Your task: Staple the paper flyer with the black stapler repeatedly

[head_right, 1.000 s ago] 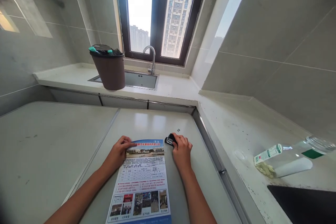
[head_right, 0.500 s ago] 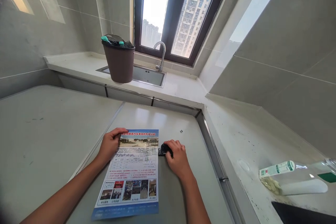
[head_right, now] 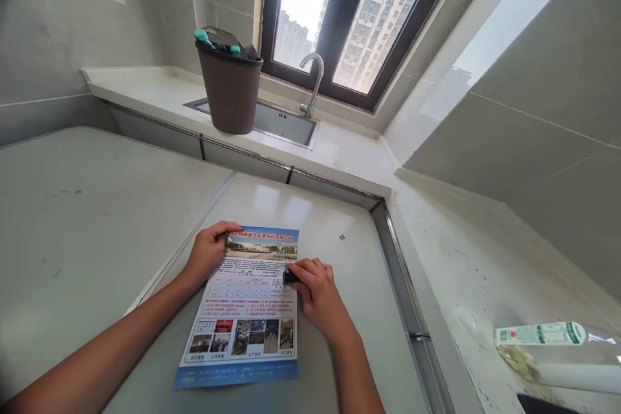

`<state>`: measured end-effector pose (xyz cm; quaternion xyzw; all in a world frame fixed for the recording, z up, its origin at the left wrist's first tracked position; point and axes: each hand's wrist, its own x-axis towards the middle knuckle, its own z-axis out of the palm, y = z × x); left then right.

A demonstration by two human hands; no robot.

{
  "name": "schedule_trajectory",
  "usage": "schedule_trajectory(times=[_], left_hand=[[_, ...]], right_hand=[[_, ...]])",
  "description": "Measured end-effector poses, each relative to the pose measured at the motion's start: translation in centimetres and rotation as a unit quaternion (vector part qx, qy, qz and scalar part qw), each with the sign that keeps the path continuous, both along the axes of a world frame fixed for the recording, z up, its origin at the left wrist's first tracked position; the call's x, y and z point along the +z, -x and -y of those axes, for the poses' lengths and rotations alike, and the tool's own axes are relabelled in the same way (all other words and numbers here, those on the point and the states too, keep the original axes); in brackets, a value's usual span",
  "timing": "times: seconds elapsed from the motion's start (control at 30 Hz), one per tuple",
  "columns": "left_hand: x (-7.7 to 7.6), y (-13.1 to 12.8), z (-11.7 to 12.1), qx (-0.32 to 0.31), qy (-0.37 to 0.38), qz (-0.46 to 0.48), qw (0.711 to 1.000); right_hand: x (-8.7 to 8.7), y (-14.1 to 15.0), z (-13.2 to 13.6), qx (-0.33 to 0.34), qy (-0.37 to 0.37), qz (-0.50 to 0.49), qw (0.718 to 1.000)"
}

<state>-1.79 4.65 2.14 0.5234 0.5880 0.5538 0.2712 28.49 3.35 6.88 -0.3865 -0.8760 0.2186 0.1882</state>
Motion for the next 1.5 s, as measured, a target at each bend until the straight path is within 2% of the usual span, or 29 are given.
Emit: schedule_trajectory(times=[0.6, 0.93, 1.5], left_hand=[[0.24, -0.52, -0.02, 0.001, -0.003, 0.005, 1.0], [0.3, -0.59, 0.15, 0.003, -0.003, -0.003, 1.0], [0.28, -0.51, 0.2, 0.002, 0.008, 0.005, 1.0]], right_hand=[[0.01, 0.65, 0.33, -0.014, -0.05, 0.068, 0.996], [-0.06, 0.51, 0.3, -0.008, -0.028, 0.048, 0.998], [-0.29, 0.5, 0.19, -0.007, -0.036, 0.075, 0.996]])
